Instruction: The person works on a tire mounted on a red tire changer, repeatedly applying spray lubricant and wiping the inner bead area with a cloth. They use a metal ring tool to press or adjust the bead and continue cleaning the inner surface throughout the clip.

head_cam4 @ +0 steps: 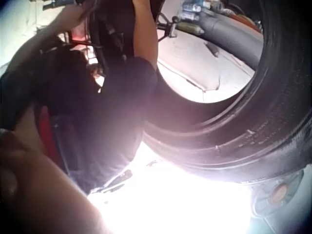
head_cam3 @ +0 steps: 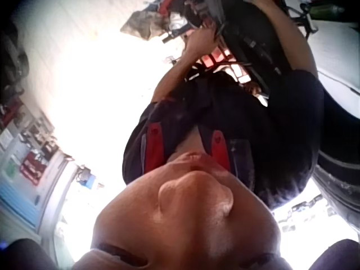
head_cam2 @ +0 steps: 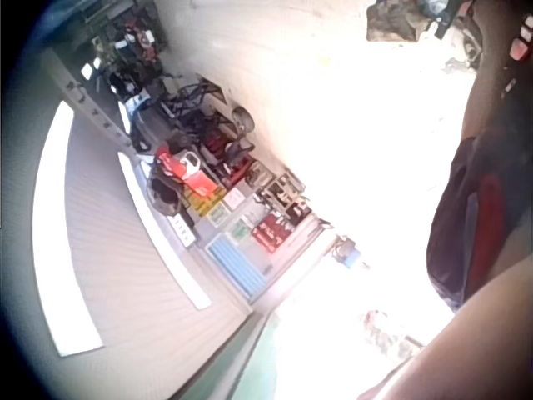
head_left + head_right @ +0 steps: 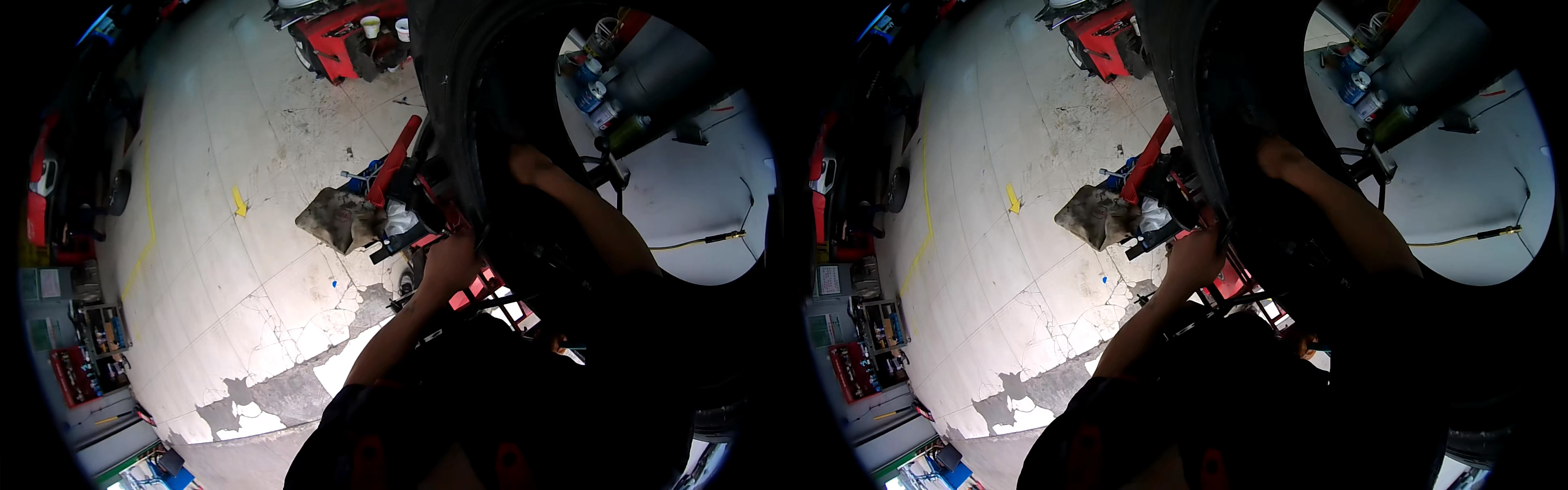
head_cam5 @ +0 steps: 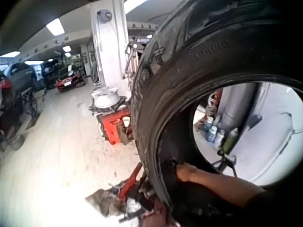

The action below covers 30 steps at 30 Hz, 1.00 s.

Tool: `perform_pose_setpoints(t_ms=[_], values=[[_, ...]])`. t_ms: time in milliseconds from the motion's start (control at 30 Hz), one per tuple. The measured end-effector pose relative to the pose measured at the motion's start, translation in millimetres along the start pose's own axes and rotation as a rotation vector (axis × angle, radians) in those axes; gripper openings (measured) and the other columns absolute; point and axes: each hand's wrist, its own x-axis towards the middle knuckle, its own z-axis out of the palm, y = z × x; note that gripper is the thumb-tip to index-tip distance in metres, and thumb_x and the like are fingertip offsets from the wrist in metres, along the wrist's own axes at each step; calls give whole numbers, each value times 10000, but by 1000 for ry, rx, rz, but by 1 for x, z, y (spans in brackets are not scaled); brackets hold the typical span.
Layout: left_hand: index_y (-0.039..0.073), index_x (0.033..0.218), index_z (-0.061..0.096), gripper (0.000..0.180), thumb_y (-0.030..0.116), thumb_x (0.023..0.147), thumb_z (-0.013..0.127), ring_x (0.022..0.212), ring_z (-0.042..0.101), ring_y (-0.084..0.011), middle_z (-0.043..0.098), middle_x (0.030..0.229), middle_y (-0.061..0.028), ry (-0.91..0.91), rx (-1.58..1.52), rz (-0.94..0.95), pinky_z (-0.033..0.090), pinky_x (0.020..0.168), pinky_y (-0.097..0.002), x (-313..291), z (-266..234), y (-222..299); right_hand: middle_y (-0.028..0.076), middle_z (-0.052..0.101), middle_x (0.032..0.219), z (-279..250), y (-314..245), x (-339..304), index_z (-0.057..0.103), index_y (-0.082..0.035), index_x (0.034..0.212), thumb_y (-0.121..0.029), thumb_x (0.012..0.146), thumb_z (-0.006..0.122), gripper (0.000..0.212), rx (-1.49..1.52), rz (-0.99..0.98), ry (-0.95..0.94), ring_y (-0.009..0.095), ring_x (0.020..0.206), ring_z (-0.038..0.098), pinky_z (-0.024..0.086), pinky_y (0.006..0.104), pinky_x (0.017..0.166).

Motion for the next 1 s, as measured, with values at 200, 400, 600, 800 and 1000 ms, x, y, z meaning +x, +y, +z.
perform_pose_setpoints(t_ms=[200, 400, 600, 800, 1000], values=[[22, 1054, 554, 291, 257, 884, 568, 774, 645, -419, 650, 808, -228, 16, -9, 21, 514, 692, -521, -4, -4, -5, 223, 530, 1314, -23, -7, -3, 500, -73, 1343, -99, 876, 471, 469, 83, 64, -383, 346, 1123, 587, 477, 442, 957], [21, 1068, 574, 303, 277, 908, 552, 795, 644, -416, 644, 820, -237, 6, 1, 13, 507, 703, -530, -5, -7, 3, 208, 564, 1284, -48, -17, 30, 549, -55, 1300, -114, 867, 509, 439, 24, 121, -301, 332, 1116, 595, 463, 422, 976], [0, 1048, 564, 316, 285, 913, 543, 799, 638, -426, 642, 814, -243, -15, -17, -4, 499, 715, -536, -4, -6, -4, 213, 626, 1150, -13, 4, -9, 599, -21, 1192, -99, 870, 496, 347, -40, -14, -402, 332, 832, 672, 551, 415, 755], [-4, 1027, 563, 300, 275, 920, 533, 794, 636, -426, 640, 793, -242, 19, 0, 23, 495, 717, -537, -1, -4, -1, 211, 618, 1195, -96, -9, 54, 545, -32, 1288, -120, 908, 468, 398, 305, 345, -229, 332, 861, 674, 532, 448, 841], [-17, 1007, 530, 300, 201, 819, 609, 813, 643, -423, 650, 829, -240, -32, -19, 56, 512, 714, -524, 5, -6, 10, 197, 601, 1246, 3, 24, -40, 583, -27, 1246, -146, 916, 447, 376, -29, 92, -201, 309, 1178, 566, 417, 437, 1034]])
